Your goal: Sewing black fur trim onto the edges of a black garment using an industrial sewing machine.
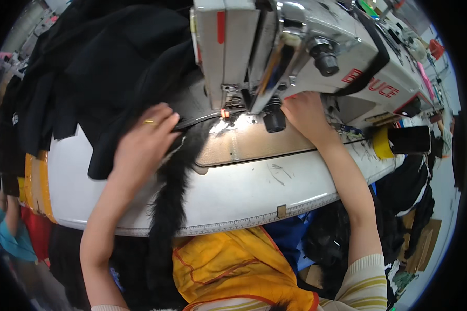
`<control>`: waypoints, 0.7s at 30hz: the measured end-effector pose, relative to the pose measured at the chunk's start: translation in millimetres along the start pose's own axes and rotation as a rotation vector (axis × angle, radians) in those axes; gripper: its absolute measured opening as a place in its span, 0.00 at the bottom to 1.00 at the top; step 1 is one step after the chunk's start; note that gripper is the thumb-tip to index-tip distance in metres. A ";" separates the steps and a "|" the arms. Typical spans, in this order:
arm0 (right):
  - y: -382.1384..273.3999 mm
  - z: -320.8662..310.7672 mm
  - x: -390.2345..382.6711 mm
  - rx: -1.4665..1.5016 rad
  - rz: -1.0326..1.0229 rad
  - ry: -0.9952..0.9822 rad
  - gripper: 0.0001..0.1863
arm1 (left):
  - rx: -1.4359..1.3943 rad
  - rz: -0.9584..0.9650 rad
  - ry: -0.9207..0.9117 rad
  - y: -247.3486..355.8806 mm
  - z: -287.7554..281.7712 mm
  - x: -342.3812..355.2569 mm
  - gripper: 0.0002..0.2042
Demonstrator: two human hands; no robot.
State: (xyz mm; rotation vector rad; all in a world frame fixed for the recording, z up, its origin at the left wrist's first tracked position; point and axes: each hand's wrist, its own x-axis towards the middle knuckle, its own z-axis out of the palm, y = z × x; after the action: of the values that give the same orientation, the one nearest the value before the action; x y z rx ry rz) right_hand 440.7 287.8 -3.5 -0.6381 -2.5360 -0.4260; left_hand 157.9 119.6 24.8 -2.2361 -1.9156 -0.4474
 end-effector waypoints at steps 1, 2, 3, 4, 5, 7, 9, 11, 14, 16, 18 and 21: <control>-0.7 0.4 1.1 -0.012 -0.003 -0.018 0.07 | 0.105 -0.075 -0.064 -12.1 -10.7 -11.0 0.23; -1.7 0.5 3.1 -0.023 0.018 -0.055 0.07 | 0.030 -0.175 -0.073 -23.4 -14.5 -17.7 0.27; -2.1 0.6 5.6 0.016 0.007 0.019 0.07 | 0.060 -0.196 -0.114 -36.8 -19.2 -24.3 0.28; -2.4 -0.2 7.9 -0.009 -0.014 0.015 0.07 | 0.035 -0.142 -0.062 -48.1 -19.3 -28.1 0.29; -1.8 -2.4 9.2 -0.017 -0.015 -0.003 0.08 | 0.034 -0.154 -0.135 -59.7 -18.3 -29.9 0.29; 0.2 -10.0 8.1 0.048 -0.057 -0.029 0.11 | -0.220 -0.166 -0.124 -78.8 -12.1 -27.4 0.26; 5.9 -25.8 0.1 0.149 -0.114 -0.122 0.16 | -0.246 -0.065 -0.032 -85.8 -5.6 -23.4 0.25; 5.3 -42.3 -14.2 0.202 -0.178 -0.046 0.19 | -0.234 0.206 -0.005 -80.4 -5.4 -21.0 0.23; -3.2 -58.7 -27.5 0.055 -0.143 -0.232 0.25 | -0.225 0.117 -0.119 -56.5 -23.0 -18.3 0.21; -16.6 -59.7 -27.0 0.074 -0.171 -0.170 0.26 | -0.178 -0.052 -0.301 -36.0 -42.3 -15.0 0.21; -32.3 -53.3 -18.7 0.164 -0.193 -0.182 0.25 | -0.045 0.056 -0.265 -12.6 -61.0 -17.9 0.16; -52.6 -35.1 0.8 0.241 -0.202 -0.260 0.26 | -0.043 0.115 0.064 7.4 -63.9 -2.2 0.13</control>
State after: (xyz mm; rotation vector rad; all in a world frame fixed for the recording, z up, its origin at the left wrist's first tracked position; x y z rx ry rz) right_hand 426.6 229.6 16.9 -0.3681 -2.8537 -0.1044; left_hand 157.2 96.3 84.8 -2.3143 -1.7520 -0.5403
